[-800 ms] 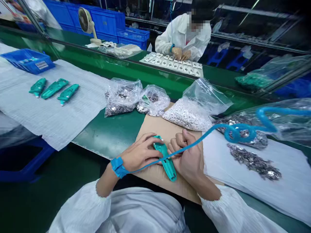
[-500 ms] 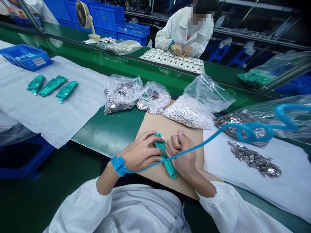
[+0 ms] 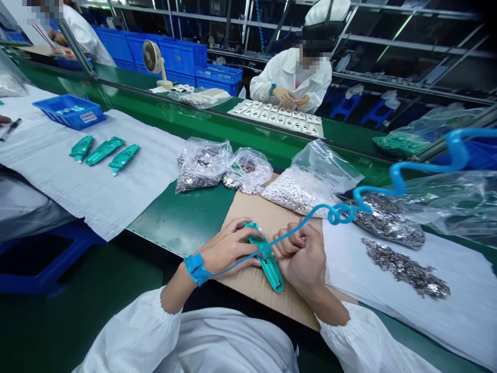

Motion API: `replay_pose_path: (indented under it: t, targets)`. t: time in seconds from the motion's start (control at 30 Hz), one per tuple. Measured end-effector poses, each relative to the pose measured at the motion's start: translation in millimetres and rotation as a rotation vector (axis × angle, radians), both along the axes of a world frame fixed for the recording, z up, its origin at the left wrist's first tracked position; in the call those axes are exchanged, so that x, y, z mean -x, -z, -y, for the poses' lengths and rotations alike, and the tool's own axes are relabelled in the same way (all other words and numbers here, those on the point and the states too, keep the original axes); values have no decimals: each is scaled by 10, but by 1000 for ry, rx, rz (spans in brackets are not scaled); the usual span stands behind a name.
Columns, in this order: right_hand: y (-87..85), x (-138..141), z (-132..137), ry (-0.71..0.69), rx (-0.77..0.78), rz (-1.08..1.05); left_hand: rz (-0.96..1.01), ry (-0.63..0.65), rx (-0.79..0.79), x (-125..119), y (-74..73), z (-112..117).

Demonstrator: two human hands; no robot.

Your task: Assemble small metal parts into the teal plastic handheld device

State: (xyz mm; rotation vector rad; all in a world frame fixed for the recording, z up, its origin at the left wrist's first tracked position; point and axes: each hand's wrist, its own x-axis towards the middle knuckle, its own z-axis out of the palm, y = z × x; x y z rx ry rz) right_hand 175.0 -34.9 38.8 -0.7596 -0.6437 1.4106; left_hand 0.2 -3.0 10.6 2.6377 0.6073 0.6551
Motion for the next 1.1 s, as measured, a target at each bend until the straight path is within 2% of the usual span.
replay_pose_path:
  t: [0.1, 0.53, 0.83, 0.97, 1.1]
  targets:
    - [-34, -23, -11, -39, 5, -53, -5, 10, -1, 2, -18, 8]
    - [76, 25, -19, -154, 25, -39, 10, 26, -8, -8, 17, -9]
    - [108, 75, 9, -73, 98, 67, -18, 10, 7, -19, 29, -8]
    - [140, 101, 34, -43, 85, 125, -46, 8, -5, -28, 61, -19]
    - [202, 140, 57, -18, 68, 150, -57, 13, -1, -18, 28, -16]
